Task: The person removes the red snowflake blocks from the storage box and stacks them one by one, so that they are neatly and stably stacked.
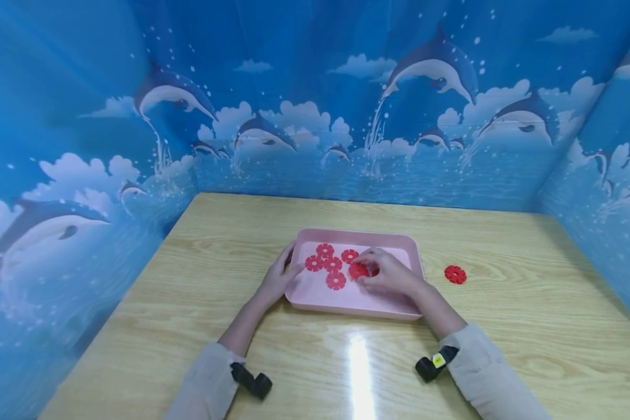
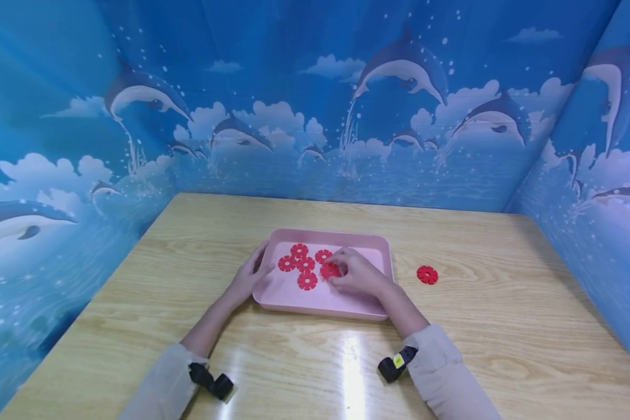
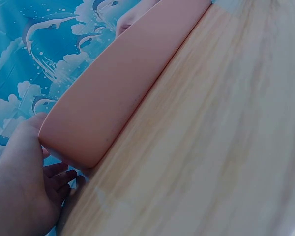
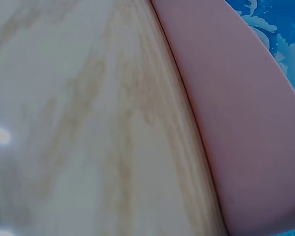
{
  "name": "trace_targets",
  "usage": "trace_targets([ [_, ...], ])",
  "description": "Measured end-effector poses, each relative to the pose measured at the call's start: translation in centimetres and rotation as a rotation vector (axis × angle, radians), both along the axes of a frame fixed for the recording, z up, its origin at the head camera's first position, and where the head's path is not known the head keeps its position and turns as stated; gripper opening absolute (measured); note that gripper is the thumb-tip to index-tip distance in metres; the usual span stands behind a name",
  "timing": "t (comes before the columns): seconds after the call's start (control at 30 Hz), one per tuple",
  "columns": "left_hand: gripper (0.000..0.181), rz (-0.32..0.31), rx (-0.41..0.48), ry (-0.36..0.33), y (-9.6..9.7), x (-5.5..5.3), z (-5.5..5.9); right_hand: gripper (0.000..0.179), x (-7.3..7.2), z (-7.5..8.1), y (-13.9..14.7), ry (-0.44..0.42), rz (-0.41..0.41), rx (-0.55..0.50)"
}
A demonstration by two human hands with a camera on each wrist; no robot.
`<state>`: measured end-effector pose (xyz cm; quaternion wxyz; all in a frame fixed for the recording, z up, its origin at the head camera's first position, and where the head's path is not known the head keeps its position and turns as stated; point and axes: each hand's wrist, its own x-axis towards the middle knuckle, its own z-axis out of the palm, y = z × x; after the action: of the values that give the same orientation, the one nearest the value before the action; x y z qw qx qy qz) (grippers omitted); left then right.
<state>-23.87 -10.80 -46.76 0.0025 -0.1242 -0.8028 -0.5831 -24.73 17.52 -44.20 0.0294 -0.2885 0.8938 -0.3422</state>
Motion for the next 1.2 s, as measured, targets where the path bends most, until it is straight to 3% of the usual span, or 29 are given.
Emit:
trace_targets([
  [0.43,0.06,0.008,-0.021,-0.001,0.1,-0.2,-0.1,0.04,0.6,1.4,0.4,-0.013,0.006,-0.081],
  [0.97,0.063,-0.001,-0.016,-0.024,0.1,0.1,0.1,0.039,1.7,2.8,2.8,-0.023,-0.068,-0.09],
  [1.2,0.061,0.01,-0.023,-0.03,0.1,0.0,0.1,0.04,2.2,3.2,4.1,0.013,-0.125,-0.057],
])
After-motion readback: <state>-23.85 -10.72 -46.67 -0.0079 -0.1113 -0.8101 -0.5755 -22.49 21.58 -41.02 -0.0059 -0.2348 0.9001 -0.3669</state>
